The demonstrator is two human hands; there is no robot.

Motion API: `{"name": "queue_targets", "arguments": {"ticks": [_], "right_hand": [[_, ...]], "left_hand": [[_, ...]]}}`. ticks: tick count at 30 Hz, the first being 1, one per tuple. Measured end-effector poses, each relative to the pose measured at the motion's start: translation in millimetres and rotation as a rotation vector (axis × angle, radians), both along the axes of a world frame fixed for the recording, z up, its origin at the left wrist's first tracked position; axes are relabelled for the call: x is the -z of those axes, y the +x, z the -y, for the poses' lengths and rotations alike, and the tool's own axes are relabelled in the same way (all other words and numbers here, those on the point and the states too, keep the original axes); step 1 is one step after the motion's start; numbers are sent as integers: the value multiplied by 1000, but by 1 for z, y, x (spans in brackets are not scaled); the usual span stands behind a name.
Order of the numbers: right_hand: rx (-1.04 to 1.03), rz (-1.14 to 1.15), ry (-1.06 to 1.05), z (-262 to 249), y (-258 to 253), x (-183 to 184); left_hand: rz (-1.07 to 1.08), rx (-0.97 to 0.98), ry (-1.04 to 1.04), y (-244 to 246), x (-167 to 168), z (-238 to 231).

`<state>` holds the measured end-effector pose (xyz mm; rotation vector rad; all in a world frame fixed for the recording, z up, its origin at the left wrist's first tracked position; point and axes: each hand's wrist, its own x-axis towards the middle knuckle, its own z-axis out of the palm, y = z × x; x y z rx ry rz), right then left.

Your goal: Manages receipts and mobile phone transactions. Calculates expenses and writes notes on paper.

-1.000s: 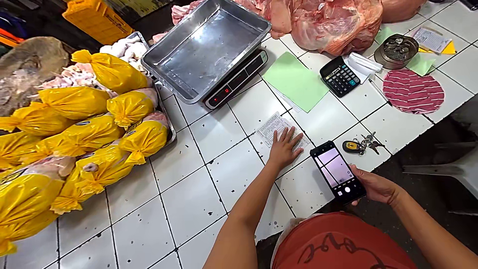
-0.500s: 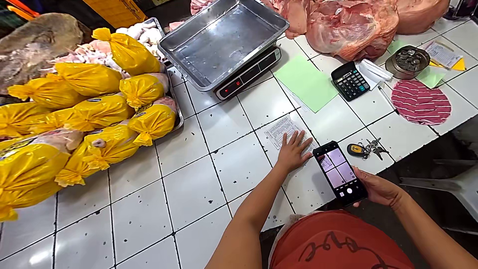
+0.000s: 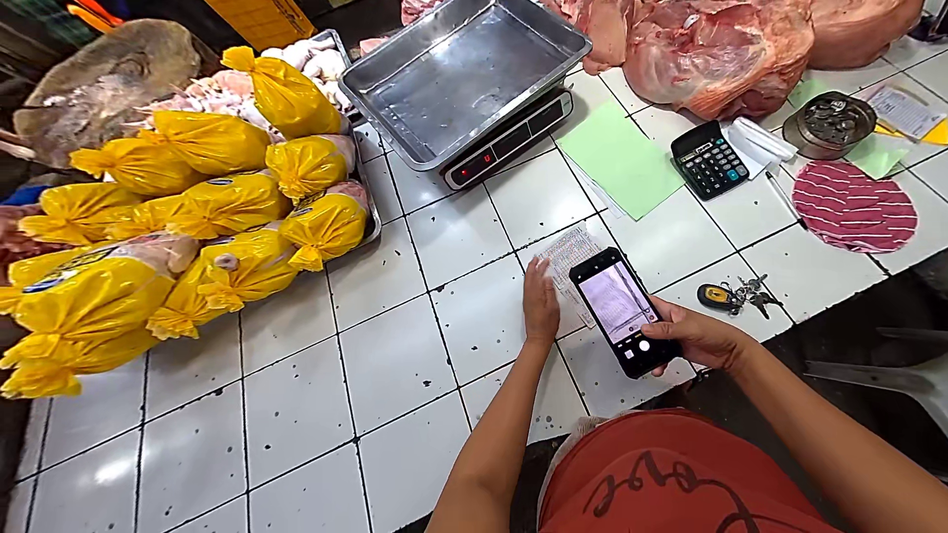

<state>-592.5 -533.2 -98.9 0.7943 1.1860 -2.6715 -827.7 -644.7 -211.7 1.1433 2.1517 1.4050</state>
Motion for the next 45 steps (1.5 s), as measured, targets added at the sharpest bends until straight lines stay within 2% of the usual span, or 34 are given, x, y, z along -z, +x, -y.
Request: {"name": "queue_targets", "arguments": {"ticks": [2,4,6,9,11,13,15,21,45], "right_hand": [[-31,24,39,-3,-10,-10],[-52,62,67,-4,-17,-19],[-64,91,76,-4,-21,-27],[-74,96,65,-1,-23,-31],[-84,88,57,3,-23,-33],[-96,89,60,7,-25,-36],[-102,102,64,11,-26,-41],[-107,86,72,13,-27,-50],[-110,113,105,9,-25,-47]], "left_hand": [[235,-194,75,2,-14,7],[423,-232,88,10,-36,17],[581,-43,-4,22,-61,33],[767,369,-141,42,-98,58],[878,579,-186,48,-114,70],[981,689,-171,51,-121,76],[1049,687,-144,54,-125,80],[1038,633,-98,57,-126,82],[1006,640,-113,58,-125,76]]}}
